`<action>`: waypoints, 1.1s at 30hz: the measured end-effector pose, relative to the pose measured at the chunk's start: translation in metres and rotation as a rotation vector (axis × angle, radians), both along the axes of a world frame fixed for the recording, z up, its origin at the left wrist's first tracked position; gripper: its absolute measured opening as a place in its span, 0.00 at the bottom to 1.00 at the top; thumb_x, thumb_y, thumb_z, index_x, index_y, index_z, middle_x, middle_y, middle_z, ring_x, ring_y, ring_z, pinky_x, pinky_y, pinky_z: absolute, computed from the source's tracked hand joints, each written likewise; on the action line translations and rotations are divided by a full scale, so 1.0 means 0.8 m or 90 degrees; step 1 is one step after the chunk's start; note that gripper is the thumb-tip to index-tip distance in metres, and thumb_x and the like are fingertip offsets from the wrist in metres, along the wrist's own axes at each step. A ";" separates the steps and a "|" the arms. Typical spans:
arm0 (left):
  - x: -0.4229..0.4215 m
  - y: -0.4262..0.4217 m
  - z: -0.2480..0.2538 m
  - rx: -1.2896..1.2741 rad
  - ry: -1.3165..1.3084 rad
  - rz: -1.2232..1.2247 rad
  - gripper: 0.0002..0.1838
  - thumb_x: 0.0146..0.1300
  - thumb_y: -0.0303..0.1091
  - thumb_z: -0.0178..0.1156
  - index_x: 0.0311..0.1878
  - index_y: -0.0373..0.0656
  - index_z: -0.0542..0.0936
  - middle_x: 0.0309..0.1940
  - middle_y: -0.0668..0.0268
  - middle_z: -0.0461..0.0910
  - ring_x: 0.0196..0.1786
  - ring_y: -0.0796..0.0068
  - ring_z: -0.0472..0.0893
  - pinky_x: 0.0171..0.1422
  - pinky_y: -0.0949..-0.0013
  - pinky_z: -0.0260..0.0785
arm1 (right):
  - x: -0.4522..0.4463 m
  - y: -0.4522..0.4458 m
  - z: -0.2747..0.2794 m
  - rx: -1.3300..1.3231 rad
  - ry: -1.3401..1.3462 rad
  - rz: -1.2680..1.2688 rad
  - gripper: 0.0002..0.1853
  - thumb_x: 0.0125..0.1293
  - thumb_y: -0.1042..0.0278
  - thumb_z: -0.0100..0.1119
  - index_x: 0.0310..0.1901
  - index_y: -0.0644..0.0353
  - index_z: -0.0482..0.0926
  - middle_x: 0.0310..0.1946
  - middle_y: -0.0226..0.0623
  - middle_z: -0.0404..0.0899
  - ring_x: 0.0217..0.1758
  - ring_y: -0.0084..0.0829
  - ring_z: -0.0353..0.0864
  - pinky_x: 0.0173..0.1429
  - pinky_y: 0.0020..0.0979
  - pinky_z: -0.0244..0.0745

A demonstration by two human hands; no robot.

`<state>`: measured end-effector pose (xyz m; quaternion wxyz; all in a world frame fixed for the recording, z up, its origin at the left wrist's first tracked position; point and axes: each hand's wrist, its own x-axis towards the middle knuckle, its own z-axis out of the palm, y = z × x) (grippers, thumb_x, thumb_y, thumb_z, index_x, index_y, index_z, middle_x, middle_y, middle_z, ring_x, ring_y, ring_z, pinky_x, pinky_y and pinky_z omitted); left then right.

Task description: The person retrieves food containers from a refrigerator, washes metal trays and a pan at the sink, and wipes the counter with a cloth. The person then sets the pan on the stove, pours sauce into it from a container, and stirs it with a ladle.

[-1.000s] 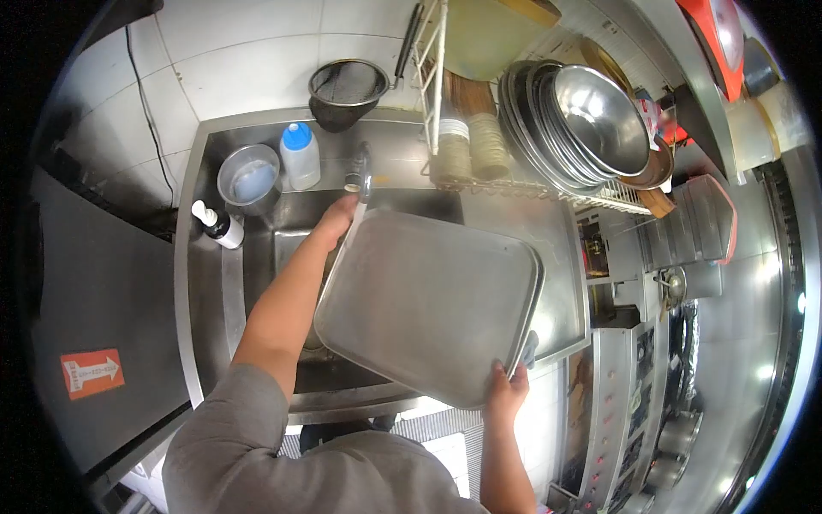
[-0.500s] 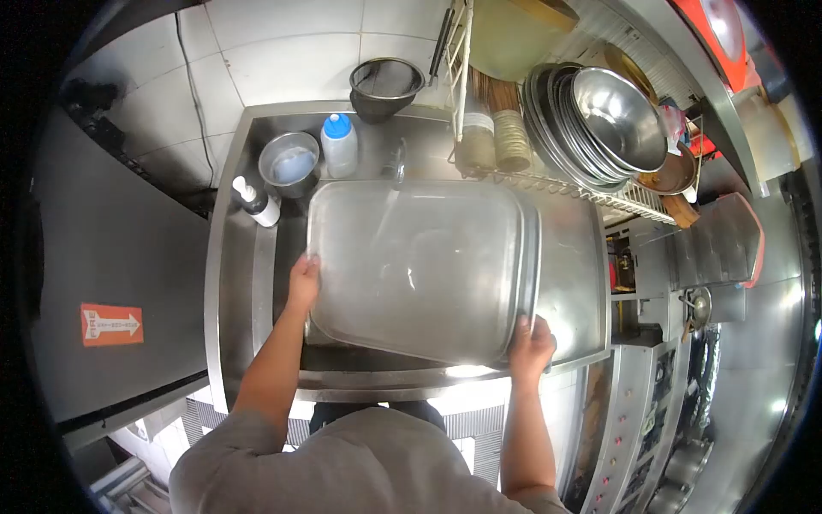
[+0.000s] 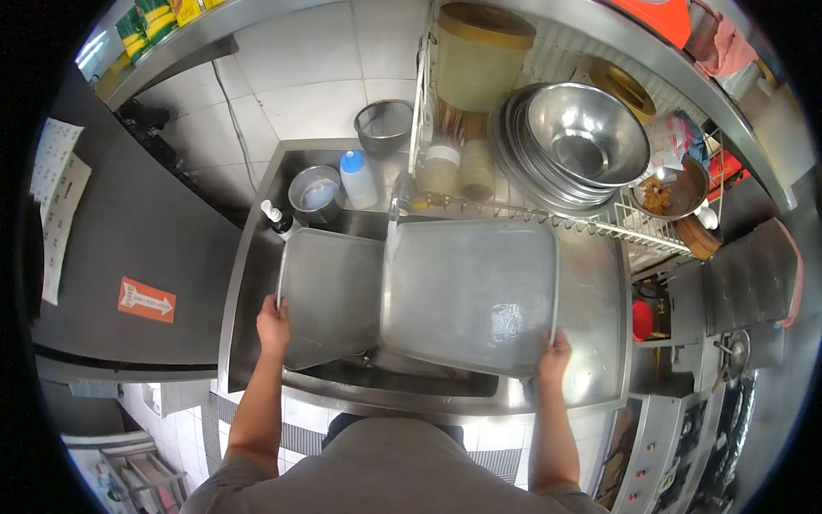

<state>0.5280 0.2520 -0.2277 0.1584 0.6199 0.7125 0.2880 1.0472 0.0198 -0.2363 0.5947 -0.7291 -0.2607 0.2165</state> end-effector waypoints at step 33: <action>0.046 -0.082 -0.028 0.030 -0.349 0.128 0.14 0.78 0.41 0.58 0.46 0.38 0.79 0.29 0.73 0.76 0.32 0.82 0.70 0.36 0.74 0.65 | -0.060 0.247 -0.195 -0.102 -0.110 0.299 0.30 0.79 0.47 0.46 0.68 0.64 0.74 0.65 0.58 0.76 0.72 0.54 0.71 0.76 0.44 0.62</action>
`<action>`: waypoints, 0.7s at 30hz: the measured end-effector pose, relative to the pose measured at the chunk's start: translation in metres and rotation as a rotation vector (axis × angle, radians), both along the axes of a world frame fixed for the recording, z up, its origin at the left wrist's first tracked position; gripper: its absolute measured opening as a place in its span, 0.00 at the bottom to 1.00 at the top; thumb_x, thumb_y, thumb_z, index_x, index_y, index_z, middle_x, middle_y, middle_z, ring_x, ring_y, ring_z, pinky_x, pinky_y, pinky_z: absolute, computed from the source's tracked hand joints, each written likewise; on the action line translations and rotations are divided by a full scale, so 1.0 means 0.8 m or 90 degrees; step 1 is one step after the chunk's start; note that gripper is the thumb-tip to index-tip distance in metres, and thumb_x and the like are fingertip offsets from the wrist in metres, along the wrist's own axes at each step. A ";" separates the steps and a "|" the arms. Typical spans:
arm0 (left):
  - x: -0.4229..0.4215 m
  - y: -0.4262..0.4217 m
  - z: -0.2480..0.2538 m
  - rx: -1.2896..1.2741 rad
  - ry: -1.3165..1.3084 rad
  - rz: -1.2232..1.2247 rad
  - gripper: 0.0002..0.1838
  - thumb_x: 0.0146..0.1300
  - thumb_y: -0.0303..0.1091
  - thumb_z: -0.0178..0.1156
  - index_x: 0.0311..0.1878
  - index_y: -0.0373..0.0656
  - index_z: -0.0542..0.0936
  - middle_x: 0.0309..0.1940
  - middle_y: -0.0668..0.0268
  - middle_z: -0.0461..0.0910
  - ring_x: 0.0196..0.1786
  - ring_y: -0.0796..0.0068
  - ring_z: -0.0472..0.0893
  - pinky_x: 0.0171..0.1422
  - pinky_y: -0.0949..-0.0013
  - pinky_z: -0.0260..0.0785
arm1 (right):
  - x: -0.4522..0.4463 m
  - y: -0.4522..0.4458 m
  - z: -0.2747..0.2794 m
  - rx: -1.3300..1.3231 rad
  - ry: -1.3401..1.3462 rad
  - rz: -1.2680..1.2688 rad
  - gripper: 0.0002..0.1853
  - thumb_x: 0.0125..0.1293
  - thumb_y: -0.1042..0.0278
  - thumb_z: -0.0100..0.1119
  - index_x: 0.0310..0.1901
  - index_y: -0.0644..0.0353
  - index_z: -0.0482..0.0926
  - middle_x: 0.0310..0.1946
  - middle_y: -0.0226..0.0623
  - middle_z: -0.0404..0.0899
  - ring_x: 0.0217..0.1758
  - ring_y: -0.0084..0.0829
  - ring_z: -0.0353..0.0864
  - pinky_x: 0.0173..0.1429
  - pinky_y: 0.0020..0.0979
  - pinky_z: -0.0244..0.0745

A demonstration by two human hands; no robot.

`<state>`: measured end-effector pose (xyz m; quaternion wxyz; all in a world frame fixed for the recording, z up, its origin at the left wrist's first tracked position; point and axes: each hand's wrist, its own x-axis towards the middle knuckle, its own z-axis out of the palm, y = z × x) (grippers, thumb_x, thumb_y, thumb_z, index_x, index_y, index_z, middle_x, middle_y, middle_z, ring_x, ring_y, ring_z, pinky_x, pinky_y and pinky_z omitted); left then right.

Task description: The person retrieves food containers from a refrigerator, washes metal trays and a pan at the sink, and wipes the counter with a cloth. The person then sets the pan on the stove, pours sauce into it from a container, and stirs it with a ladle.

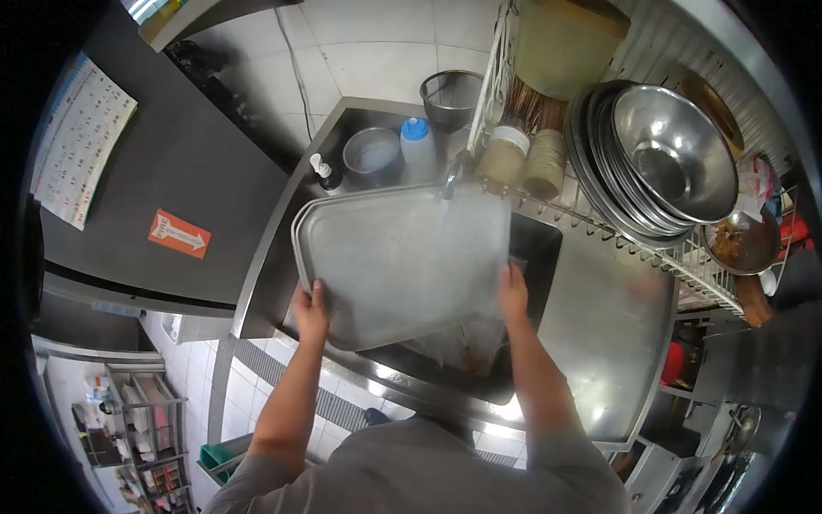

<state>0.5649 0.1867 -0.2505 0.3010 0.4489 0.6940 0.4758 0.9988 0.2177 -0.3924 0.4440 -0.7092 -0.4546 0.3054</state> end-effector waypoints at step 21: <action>-0.163 -0.304 0.208 0.254 0.311 0.321 0.03 0.65 0.27 0.65 0.41 0.40 0.81 0.30 0.61 0.80 0.30 0.64 0.80 0.37 0.68 0.72 | -0.223 0.096 0.092 0.144 0.248 0.284 0.37 0.80 0.48 0.46 0.77 0.70 0.57 0.78 0.52 0.59 0.80 0.43 0.59 0.83 0.42 0.50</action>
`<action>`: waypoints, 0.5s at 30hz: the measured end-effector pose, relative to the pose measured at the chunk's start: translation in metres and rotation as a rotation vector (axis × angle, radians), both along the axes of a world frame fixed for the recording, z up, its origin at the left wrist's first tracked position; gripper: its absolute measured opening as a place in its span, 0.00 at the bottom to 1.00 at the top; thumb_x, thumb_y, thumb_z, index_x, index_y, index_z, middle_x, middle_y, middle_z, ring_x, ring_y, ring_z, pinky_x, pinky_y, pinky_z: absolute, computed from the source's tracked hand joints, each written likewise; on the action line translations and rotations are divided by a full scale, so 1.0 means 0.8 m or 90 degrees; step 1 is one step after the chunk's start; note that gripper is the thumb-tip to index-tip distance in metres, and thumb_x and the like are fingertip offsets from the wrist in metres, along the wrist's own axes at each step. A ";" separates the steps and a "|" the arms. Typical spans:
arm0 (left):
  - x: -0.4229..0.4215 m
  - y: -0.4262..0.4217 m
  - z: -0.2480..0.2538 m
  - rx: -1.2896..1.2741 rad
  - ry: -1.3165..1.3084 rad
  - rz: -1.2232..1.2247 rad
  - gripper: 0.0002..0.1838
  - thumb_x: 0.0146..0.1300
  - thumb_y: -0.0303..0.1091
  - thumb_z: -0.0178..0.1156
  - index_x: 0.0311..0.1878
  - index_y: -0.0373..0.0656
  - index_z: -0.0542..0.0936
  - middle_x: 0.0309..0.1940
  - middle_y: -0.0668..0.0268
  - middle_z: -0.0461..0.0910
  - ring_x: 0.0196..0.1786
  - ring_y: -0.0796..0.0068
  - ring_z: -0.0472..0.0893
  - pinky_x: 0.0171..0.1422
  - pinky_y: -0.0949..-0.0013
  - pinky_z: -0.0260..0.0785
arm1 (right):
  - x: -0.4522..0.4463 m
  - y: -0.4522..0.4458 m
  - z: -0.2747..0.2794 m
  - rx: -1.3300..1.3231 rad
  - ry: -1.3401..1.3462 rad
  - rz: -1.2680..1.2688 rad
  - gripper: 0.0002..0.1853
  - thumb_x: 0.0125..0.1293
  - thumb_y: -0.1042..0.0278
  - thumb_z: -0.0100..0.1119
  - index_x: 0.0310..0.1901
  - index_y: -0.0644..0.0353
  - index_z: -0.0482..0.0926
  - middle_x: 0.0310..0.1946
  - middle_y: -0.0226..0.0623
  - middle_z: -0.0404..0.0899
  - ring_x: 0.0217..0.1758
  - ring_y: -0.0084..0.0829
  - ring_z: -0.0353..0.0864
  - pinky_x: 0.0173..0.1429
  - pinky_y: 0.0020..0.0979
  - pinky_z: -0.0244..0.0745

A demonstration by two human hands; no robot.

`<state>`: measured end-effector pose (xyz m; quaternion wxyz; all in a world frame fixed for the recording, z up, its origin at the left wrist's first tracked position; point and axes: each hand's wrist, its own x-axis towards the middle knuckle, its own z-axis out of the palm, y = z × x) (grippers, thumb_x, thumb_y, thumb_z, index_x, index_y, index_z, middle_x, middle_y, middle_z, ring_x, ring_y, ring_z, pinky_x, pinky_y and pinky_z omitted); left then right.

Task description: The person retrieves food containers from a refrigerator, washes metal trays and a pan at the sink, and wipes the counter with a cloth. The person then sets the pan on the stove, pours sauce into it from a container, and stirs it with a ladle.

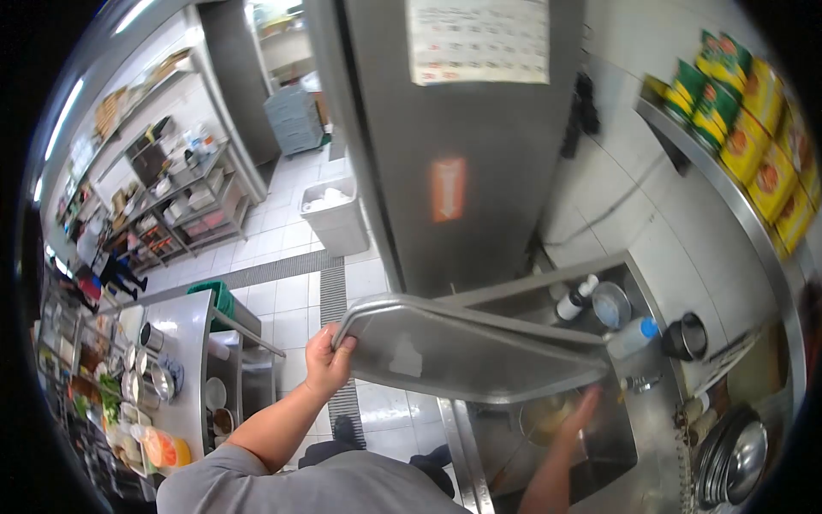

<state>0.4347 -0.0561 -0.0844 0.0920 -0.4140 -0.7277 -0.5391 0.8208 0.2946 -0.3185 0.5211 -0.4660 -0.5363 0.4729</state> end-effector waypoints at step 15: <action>-0.318 -0.323 0.029 0.134 -0.106 -0.097 0.14 0.74 0.35 0.57 0.56 0.35 0.77 0.46 0.60 0.80 0.48 0.69 0.78 0.56 0.66 0.71 | -0.463 -0.243 -0.004 -0.211 -0.138 0.375 0.34 0.77 0.50 0.57 0.70 0.73 0.65 0.69 0.49 0.70 0.69 0.41 0.73 0.72 0.41 0.66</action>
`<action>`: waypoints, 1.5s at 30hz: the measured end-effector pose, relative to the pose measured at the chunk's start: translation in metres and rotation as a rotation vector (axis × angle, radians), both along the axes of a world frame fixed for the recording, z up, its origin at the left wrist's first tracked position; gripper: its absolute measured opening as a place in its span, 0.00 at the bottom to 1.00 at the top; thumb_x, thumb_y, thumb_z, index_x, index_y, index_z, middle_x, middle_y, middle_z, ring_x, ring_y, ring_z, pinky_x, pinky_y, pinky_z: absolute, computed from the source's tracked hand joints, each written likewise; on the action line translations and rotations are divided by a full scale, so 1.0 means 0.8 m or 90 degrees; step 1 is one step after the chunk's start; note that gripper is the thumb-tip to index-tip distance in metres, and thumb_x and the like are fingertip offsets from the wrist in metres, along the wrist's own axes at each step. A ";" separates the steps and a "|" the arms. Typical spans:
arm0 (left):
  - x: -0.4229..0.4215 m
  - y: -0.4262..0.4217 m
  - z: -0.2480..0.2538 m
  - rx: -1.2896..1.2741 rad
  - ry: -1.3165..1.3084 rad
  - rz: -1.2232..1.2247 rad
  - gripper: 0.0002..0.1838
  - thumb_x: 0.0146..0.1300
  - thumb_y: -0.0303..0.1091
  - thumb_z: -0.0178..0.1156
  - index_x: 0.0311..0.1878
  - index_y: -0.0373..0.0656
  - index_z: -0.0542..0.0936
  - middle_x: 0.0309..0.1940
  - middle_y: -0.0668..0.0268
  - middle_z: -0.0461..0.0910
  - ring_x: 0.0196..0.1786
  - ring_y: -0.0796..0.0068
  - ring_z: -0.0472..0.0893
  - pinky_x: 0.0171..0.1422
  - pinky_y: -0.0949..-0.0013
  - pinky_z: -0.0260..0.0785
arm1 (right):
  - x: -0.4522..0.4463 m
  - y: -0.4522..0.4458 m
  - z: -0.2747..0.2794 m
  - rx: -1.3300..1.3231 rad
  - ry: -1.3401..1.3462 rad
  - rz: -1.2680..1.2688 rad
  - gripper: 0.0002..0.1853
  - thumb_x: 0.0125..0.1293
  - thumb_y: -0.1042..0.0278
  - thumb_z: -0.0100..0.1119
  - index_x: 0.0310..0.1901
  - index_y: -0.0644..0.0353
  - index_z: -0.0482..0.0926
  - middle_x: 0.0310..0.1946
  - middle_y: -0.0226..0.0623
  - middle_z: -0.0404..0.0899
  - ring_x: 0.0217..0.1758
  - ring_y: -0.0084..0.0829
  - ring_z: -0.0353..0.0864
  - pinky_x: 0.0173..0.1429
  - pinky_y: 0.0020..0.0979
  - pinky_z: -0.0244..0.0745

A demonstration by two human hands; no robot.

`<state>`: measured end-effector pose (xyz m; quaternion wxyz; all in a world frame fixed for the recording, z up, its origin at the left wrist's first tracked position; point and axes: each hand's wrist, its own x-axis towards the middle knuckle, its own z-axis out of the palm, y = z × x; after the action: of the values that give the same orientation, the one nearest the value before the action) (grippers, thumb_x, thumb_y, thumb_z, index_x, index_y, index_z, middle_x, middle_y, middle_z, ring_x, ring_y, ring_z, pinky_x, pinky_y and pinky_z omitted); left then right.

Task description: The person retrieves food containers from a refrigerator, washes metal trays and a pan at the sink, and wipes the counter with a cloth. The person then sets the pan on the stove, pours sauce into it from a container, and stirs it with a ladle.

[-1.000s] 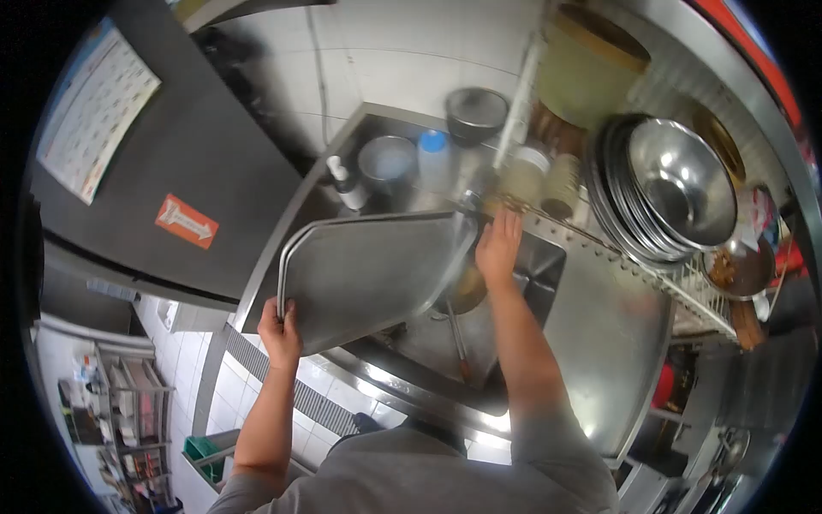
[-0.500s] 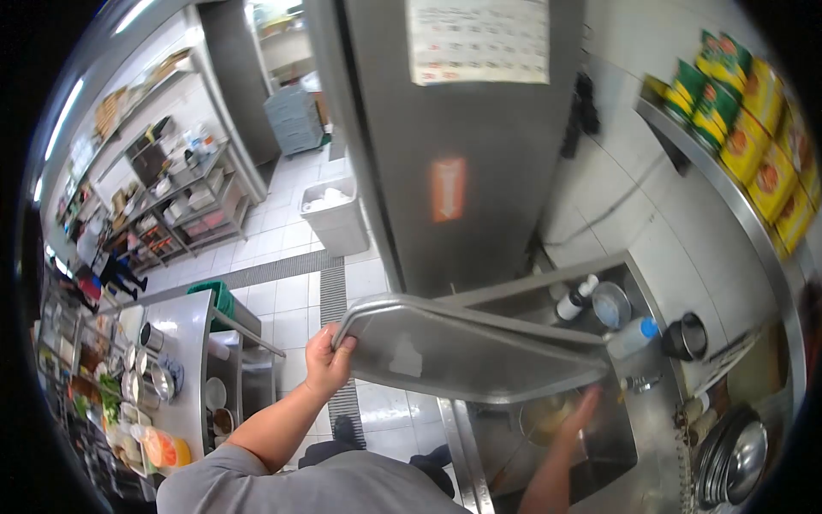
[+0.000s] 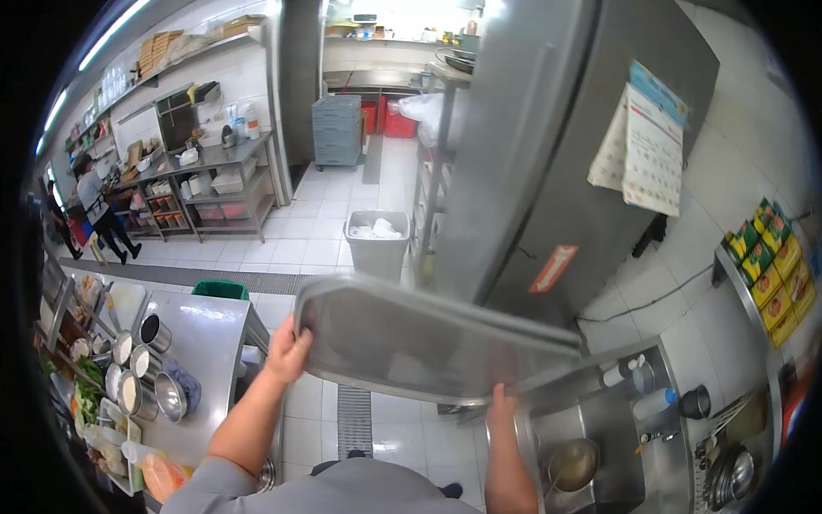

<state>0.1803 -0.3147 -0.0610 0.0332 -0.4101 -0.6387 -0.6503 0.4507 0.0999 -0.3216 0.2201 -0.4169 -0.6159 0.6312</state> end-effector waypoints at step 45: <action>-0.726 -0.019 -0.151 0.417 -0.580 0.335 0.29 0.59 0.25 0.58 0.65 0.29 0.68 0.56 0.54 0.76 0.59 0.56 0.79 0.65 0.55 0.73 | -1.006 0.027 0.404 0.602 0.091 0.258 0.33 0.64 0.53 0.71 0.65 0.64 0.74 0.58 0.50 0.82 0.62 0.42 0.82 0.67 0.39 0.75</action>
<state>-0.4006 -0.3297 -0.1820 0.0402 0.1114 -0.4355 -0.8924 -0.3543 0.1213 0.0014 0.2991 -0.1002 -0.8856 0.3410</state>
